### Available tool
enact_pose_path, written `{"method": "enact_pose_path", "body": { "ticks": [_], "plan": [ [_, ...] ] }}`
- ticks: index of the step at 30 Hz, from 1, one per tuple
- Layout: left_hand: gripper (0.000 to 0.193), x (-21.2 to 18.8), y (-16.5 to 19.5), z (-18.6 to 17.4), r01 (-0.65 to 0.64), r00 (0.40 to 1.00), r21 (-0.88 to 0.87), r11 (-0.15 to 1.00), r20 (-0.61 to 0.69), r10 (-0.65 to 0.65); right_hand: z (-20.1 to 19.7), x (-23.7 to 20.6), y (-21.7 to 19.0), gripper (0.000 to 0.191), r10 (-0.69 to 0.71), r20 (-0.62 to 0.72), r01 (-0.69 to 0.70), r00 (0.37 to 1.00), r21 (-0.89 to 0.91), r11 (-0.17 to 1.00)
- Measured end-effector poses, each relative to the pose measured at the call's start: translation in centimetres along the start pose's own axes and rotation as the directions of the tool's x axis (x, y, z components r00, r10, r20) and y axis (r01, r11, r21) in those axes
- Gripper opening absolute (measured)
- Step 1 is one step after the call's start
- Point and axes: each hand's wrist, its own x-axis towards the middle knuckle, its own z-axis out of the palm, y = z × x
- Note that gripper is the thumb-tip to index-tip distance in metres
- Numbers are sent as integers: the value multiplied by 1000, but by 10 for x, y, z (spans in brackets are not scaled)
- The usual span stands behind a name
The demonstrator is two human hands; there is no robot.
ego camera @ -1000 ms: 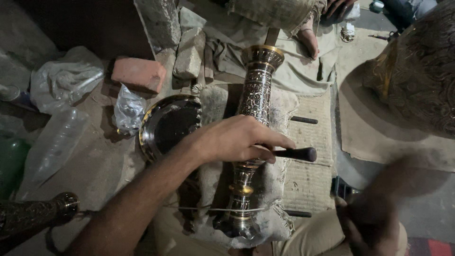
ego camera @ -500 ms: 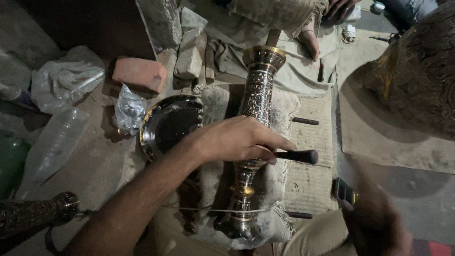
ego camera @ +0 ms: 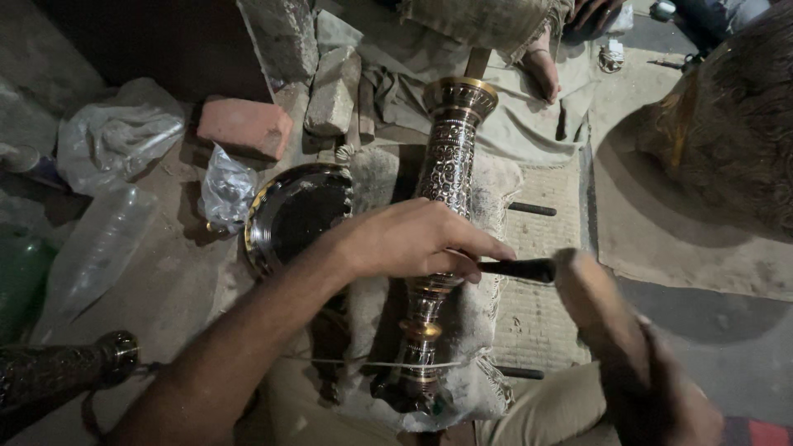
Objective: The person uses a hammer and chisel to engrave a decorative pattern onto a metal vase. They repeatedly strike the chisel against the vase's surface to create intricate designs.
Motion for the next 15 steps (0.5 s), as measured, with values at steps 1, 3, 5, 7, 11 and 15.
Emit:
{"method": "enact_pose_path", "body": {
  "ticks": [1,3,5,7,11,15],
  "plan": [
    [42,0,1,0,-14,1000,14,1000,-9,14,-3,2,5,67,7,28,-5,1000,-47,999],
    [40,3,2,2,-48,998,45,998,-27,49,-16,10,16,71,18,76,-6,997,-148,989],
    [43,5,3,2,-6,1000,22,1000,-13,6,-24,19,28,70,18,103,3,995,-195,981],
    [45,7,4,2,-6,1000,16,1000,-15,6,-30,26,33,69,21,108,2,994,-208,978],
    [42,13,6,2,24,1000,4,1000,-4,-24,-23,22,24,67,46,77,-32,996,-175,984],
    [40,16,13,4,81,995,118,990,49,-87,5,5,1,66,63,-14,-64,998,-54,996]
  ]
}}
